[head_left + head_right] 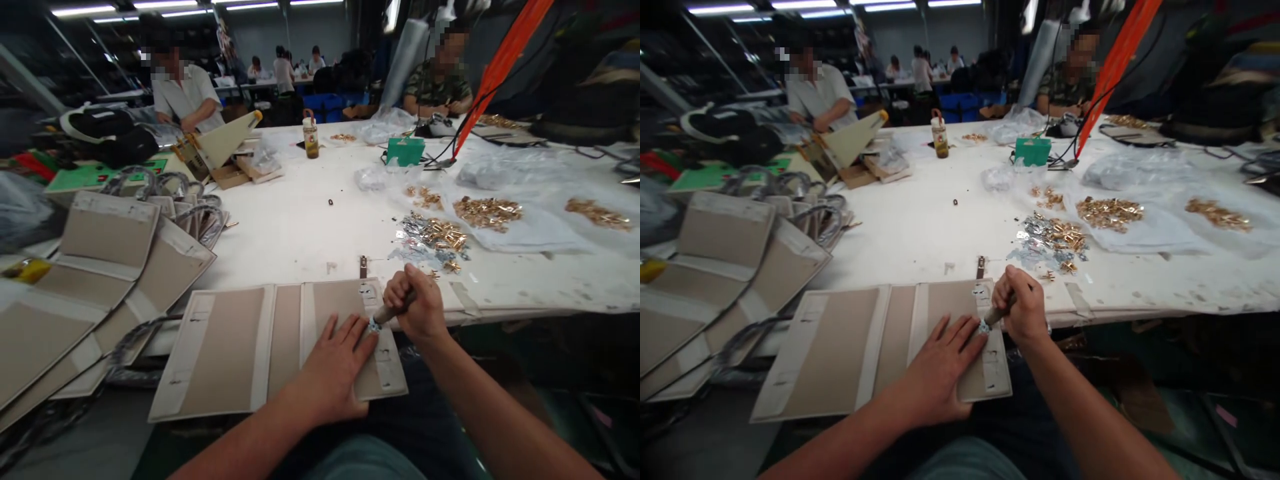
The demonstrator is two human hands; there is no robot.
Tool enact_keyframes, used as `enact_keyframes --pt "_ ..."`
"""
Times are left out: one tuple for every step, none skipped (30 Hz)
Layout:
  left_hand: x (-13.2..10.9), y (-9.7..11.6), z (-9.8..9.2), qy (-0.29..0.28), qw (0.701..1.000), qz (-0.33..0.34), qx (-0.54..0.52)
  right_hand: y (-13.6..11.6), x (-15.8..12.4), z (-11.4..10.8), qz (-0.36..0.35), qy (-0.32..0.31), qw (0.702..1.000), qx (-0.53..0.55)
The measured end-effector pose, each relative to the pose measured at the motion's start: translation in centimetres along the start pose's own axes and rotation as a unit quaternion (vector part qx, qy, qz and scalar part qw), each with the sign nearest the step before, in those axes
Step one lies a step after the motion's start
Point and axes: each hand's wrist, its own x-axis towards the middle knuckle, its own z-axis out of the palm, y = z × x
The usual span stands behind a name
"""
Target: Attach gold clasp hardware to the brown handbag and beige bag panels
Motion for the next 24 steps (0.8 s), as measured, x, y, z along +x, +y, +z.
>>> enact_keyframes --pt "0.0 -0.1 0.2 0.003 1.0 0.001 0.001 0.0 0.0 -0.1 0.006 0.006 1.0 0.008" --pt "0.0 -0.2 0.3 0.007 1.0 0.003 0.002 -0.1 0.0 -0.2 0.008 0.013 1.0 0.014" --pt "-0.1 -0.2 0.4 0.008 1.0 0.006 0.002 -0.2 0.1 -0.4 0.009 0.019 1.0 0.019" --pt "-0.1 -0.3 0.5 0.009 1.0 0.009 0.002 -0.3 0.1 -0.5 0.009 0.026 0.999 0.023" --pt "0.0 -0.4 0.6 0.011 1.0 0.011 0.001 -0.4 0.0 -0.6 0.01 0.031 0.999 0.026" --pt "0.0 -0.4 0.7 0.012 1.0 0.012 0.001 -0.4 0.0 -0.7 0.011 0.033 0.999 0.028" --pt "0.0 -0.5 0.7 0.011 1.0 0.013 0.0 -0.4 0.0 -0.7 0.013 0.033 0.999 0.029" --pt "0.1 -0.6 0.8 0.011 1.0 0.014 -0.001 -0.4 -0.1 -0.6 0.014 0.031 0.999 0.029" --pt "0.1 -0.7 0.9 0.011 1.0 0.014 -0.002 -0.3 -0.2 -0.6 0.011 0.026 0.999 0.026" --pt "0.1 -0.7 0.9 0.01 1.0 0.016 -0.002 -0.1 -0.4 -0.4 0.002 0.019 1.0 0.02" --pt "0.1 -0.7 0.9 0.009 1.0 0.017 -0.002 0.1 -0.6 -0.2 -0.01 0.01 1.0 0.01" --pt "0.1 -0.8 0.9 0.008 1.0 0.018 -0.001 0.3 -0.8 0.1 -0.024 0.0 1.0 -0.007" --pt "0.1 -0.8 0.9 0.007 1.0 0.019 -0.001 0.4 -0.9 0.4 -0.037 -0.012 0.999 -0.03" --pt "0.1 -0.8 0.9 0.007 1.0 0.018 0.0 0.5 -1.0 0.7 -0.044 -0.027 0.997 -0.058" --pt "0.1 -0.8 0.9 0.005 1.0 0.018 -0.001 0.6 -1.1 1.1 -0.042 -0.044 0.994 -0.092" --pt "0.0 -0.7 0.9 0.005 1.0 0.017 -0.002 0.5 -1.1 1.4 -0.034 -0.062 0.989 -0.127" --pt "0.0 -0.7 0.9 0.006 1.0 0.015 -0.003 0.3 -1.0 1.8 -0.022 -0.08 0.984 -0.16" --pt "0.0 -0.7 1.0 0.008 1.0 0.013 -0.005 0.0 -0.9 2.1 -0.015 -0.095 0.977 -0.188" --pt "-0.1 -0.7 1.0 0.01 1.0 0.01 -0.008 -0.2 -0.8 2.3 -0.016 -0.105 0.973 -0.204" --pt "-0.1 -0.7 1.1 0.014 1.0 0.007 -0.009 -0.5 -0.8 2.6 -0.022 -0.109 0.971 -0.21" --pt "-0.1 -0.7 1.1 0.017 1.0 0.004 -0.01 -0.6 -0.7 2.7 -0.035 -0.107 0.971 -0.211" --pt "-0.2 -0.6 1.2 0.019 1.0 0.002 -0.011 -0.6 -0.7 2.8 -0.047 -0.101 0.971 -0.21" --pt "-0.2 -0.6 1.2 0.02 1.0 0.002 -0.011 -0.5 -0.7 2.8 -0.052 -0.093 0.972 -0.209" --pt "-0.2 -0.6 1.1 0.019 1.0 0.002 -0.012 -0.2 -0.7 2.8 -0.05 -0.084 0.972 -0.212"
